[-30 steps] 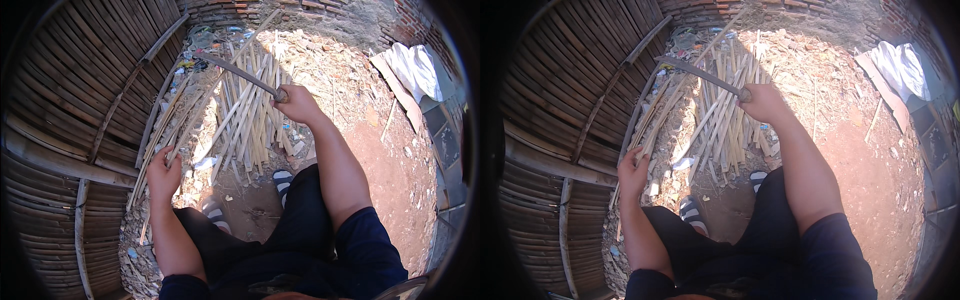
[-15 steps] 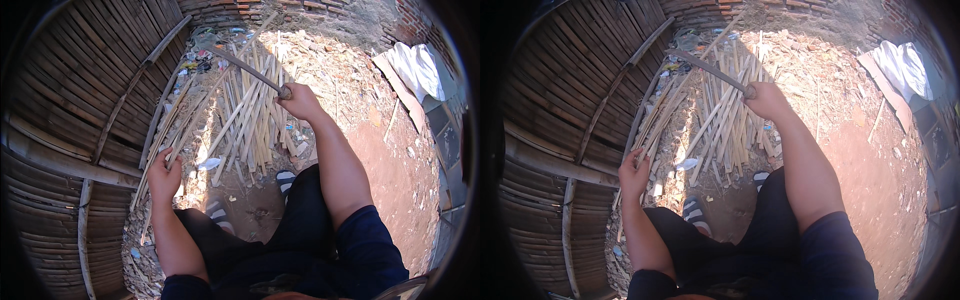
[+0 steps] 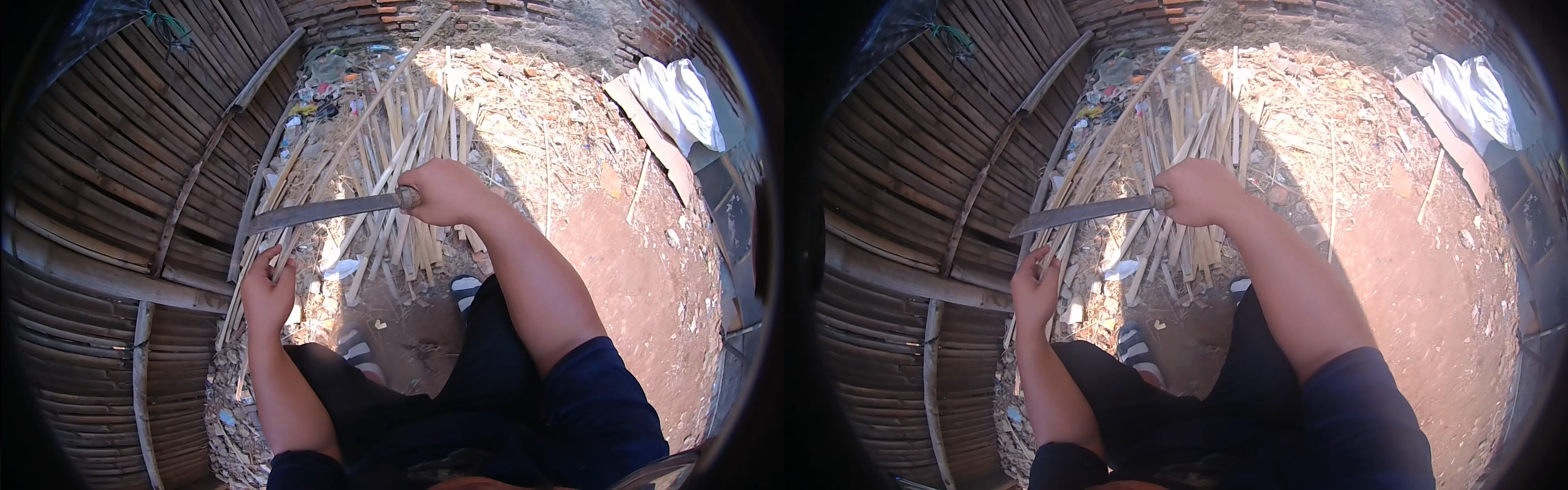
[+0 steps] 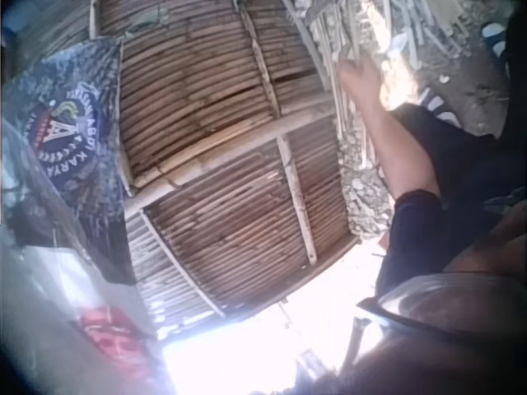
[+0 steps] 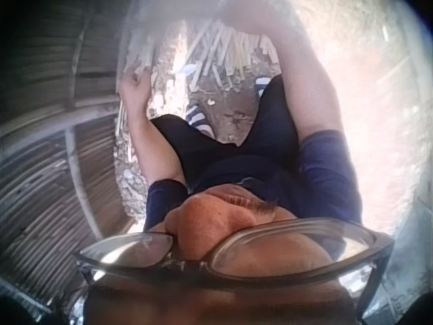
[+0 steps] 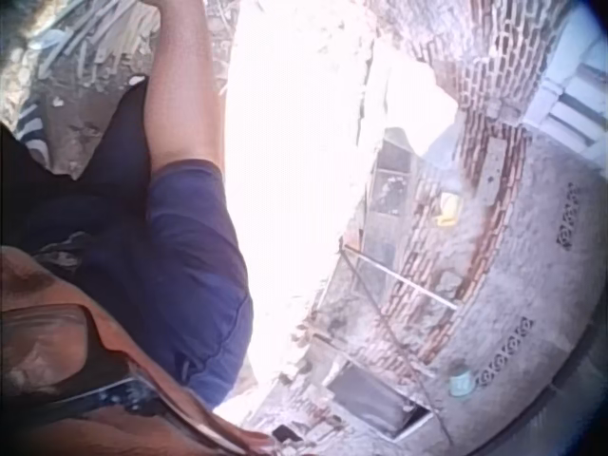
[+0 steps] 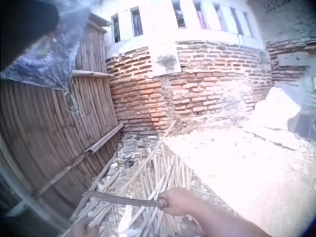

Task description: The person whittles and shapes a thin strip of bamboo using a large machete, repeatedly shaving off small layers to refine its thickness.

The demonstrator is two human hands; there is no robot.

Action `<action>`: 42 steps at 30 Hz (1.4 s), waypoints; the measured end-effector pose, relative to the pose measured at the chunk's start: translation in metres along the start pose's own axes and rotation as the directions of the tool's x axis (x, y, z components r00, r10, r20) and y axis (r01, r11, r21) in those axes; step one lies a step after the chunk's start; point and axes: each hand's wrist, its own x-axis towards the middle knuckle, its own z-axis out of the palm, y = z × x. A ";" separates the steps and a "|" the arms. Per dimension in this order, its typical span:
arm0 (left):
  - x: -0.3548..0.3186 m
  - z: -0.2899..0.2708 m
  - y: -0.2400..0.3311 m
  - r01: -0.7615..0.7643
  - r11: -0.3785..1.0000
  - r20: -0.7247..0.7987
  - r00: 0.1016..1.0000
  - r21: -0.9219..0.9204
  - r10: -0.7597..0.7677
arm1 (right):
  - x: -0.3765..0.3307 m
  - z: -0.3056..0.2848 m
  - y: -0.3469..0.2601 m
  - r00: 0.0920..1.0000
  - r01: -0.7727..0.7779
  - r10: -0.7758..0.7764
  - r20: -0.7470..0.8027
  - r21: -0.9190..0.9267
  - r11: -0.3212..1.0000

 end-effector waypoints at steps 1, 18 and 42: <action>-0.001 -0.002 0.003 0.003 1.000 -0.009 1.000 -0.028 -0.003 | 0.001 -0.008 0.014 0.995 -0.103 0.103 -0.002 0.039 0.994; 0.002 0.008 -0.012 -0.038 0.999 -0.003 0.999 -0.038 0.038 | -0.003 -0.016 -0.030 0.986 -0.018 0.034 0.163 -0.100 0.995; 0.001 0.001 -0.007 -0.007 0.996 0.051 0.999 -0.091 0.011 | 0.001 -0.022 0.027 0.975 -0.218 0.221 -0.039 0.056 0.974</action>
